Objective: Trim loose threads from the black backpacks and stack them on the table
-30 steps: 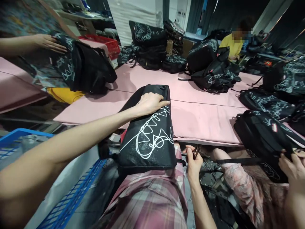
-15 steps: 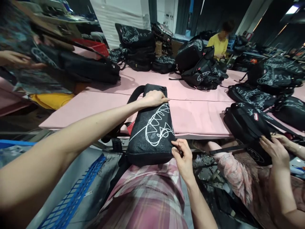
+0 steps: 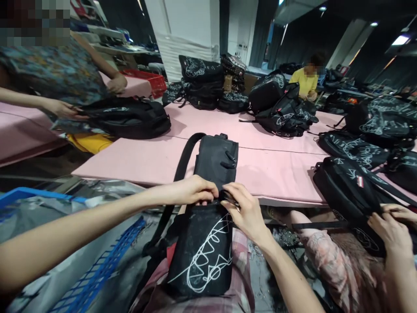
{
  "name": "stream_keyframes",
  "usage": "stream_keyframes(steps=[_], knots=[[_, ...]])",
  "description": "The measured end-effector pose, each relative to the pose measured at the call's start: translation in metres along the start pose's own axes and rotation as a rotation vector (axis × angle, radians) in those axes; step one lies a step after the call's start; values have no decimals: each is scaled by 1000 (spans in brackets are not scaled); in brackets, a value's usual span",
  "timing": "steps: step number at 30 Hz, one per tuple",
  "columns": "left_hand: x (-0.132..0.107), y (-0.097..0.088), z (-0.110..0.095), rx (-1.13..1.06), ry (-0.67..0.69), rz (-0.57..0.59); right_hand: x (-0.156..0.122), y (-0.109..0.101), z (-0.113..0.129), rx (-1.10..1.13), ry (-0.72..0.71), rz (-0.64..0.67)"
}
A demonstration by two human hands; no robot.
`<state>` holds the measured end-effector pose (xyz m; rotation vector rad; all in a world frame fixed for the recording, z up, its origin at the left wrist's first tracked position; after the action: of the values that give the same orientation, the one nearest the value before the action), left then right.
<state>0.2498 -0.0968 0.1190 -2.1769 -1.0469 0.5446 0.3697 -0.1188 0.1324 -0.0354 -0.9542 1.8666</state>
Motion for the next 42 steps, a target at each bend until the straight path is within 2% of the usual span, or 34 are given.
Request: stream_keyframes(steps=[3, 4, 6, 8, 12, 15, 18, 22, 26, 30, 33, 35, 38, 42], knots=[[-16, -16, -15, 405, 88, -308, 17, 32, 11, -183, -49, 214], [-20, -20, -19, 542, 123, -357, 18, 38, 10, -240, -35, 266], [-20, -18, -24, 729, 194, -353, 16, 44, 8, -332, -8, 335], [-13, -14, -21, 795, 220, -309, 12, 46, 10, -360, -11, 375], [6, -4, -3, 770, 96, -240, 5, 54, 26, -146, -74, 382], [12, -4, 8, 779, -5, -284, 1, 65, 29, 51, -71, 371], [1, -11, 8, 717, 75, -357, -2, 69, 22, 137, -70, 360], [-38, -16, -1, 521, 246, -438, -8, 63, 14, 77, -137, 365], [-71, 14, -5, 533, 221, -413, -14, 60, 15, -40, -201, 375], [-98, 40, -7, 613, 151, -563, -31, 71, 28, -295, -388, 437], [-115, 48, -10, 569, 199, -652, -44, 77, 37, -395, -502, 450], [-122, 50, -14, 502, 283, -633, -49, 78, 41, -408, -551, 433], [-127, 51, -14, 396, 379, -526, -52, 79, 48, -406, -599, 411], [-134, 49, -7, 324, 399, -506, -49, 84, 52, -392, -603, 438]])
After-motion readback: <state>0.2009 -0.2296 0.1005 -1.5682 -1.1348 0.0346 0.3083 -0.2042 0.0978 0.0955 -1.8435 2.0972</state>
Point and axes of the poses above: each hand's wrist, its own x-axis towards the middle knuckle, its own y-axis out of the palm, z = x × y, the point moved 9 cm from there along x, towards the middle knuckle, and after that the axes turned 4 degrees about y, right-handed, at the moved point
